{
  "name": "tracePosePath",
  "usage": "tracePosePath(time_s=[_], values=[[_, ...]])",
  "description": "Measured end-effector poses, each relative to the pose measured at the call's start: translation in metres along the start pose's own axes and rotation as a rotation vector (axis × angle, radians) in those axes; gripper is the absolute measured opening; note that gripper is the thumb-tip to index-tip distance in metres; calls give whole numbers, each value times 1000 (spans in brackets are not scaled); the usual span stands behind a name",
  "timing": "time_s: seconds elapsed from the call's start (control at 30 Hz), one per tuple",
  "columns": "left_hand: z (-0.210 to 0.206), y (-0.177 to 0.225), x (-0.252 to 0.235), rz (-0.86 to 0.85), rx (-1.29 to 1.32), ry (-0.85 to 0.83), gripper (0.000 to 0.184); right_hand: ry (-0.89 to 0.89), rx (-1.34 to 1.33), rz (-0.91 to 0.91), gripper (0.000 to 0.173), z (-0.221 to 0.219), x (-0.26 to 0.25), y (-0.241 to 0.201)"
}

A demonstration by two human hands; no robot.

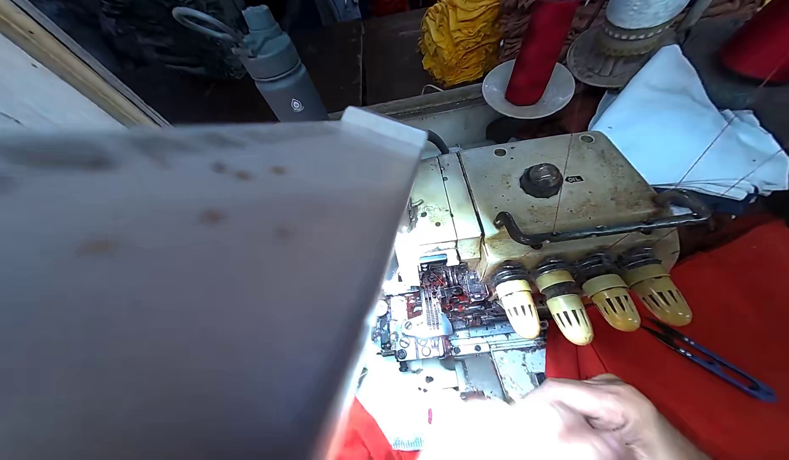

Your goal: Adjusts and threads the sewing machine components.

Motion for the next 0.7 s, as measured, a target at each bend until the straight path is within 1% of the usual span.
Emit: tracePosePath(time_s=[0.03,0.07,0.13,0.27,0.33,0.4,0.47,0.53,0.6,0.7], values=[[10,-14,-2,41,-72,-23,29,-18,-5,-1,21,3,4,-1],[13,-28,-1,43,-153,-62,25,-46,-9,-11,20,4,8,1],[10,-44,8,-15,-288,-91,19,-104,19,-22,21,6,12,8],[7,-44,21,-1,-341,-46,11,-201,183,-37,22,14,23,25],[7,-46,23,5,-382,-25,10,-208,235,-75,23,21,28,31],[7,-48,23,-9,-407,-28,10,-127,371,-101,25,22,23,32],[5,-47,24,-39,-407,-54,12,15,555,-23,34,7,4,25],[2,-48,27,-51,-404,-81,13,135,686,50,38,-13,-17,18],[2,-49,28,-41,-397,-100,13,182,734,49,41,-28,-33,18],[4,-49,29,-26,-384,-102,13,191,757,29,40,-37,-42,25]])
Point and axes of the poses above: each hand's wrist, its own x-axis away from the middle knuckle, its own z-axis out of the back of the hand, y = z × x, the point moved 7 cm from there along -x, towards the middle knuckle, and after that the axes turned 9 degrees about x, right-handed, at the moved point
